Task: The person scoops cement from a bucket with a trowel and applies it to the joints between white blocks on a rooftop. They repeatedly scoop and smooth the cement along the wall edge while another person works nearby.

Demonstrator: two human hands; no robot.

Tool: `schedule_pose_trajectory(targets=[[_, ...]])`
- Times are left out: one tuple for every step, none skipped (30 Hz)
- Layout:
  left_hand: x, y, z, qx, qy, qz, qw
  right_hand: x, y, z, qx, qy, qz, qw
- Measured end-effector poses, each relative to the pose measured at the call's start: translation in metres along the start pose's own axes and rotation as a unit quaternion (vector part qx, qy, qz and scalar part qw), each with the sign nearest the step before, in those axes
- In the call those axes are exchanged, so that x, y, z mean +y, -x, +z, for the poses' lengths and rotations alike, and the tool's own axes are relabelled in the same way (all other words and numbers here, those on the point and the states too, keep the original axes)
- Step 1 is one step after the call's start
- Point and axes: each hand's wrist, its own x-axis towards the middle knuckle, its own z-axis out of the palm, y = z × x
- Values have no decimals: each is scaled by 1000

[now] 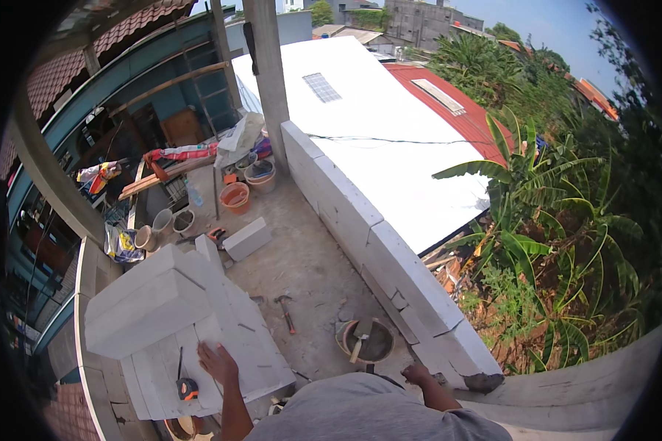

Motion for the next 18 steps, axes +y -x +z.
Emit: schedule_pose_trajectory(targets=[[5, 1, -1, -5, 4, 1, 1000, 8, -1, 3, 18, 1, -20, 1000], [13, 4, 2, -13, 14, 2, 1000, 29, -4, 10, 45, 110, -79, 990], [24, 7, 10, -20, 25, 5, 999, 59, -6, 17, 73, 220, -132, 964], [27, 8, 12, -22, 28, 6, 999, 74, -9, 20, 93, 326, -192, 921], [27, 7, 10, -19, 23, 6, 1000, 73, -11, 22, 51, 256, -131, 956], [24, 7, 8, -15, 18, 5, 1000, 70, -9, 25, 5, 183, -71, 981], [23, 6, 7, -12, 15, 4, 1000, 69, -6, 27, -41, 108, -9, 993], [23, 6, 8, -9, 14, 2, 1000, 68, -1, 28, -50, 161, -12, 986], [17, 4, 4, -7, 5, -1, 1000, 59, 5, 28, -62, 216, -22, 974], [13, 4, 4, -8, 1, -8, 1000, 60, 6, 25, -70, 276, -27, 958], [8, 6, 4, -8, -2, -17, 1000, 62, 13, 25, -45, 256, -5, 966], [10, 10, 3, -8, 11, -8, 1000, 75, 20, 29, -20, 242, 14, 970], [17, 9, 7, -8, 23, -3, 1000, 87, 21, 26, 5, 230, 31, 973], [10, 3, -3, 9, 11, -4, 1000, 67, 22, 19, -23, 199, 23, 980], [11, 1, -2, 16, 0, 2, 1000, 63, 20, 16, -2, 186, 27, 982], [9, 1, -2, 5, 1, -1, 1000, 60, 22, 17, 40, 179, 34, 982], [26, 0, -1, -14, 21, -3, 1000, 78, 24, 25, 102, 167, 51, 979], [26, -1, 2, -10, 32, -7, 999, 86, 16, 30, 157, 168, 52, 972]])
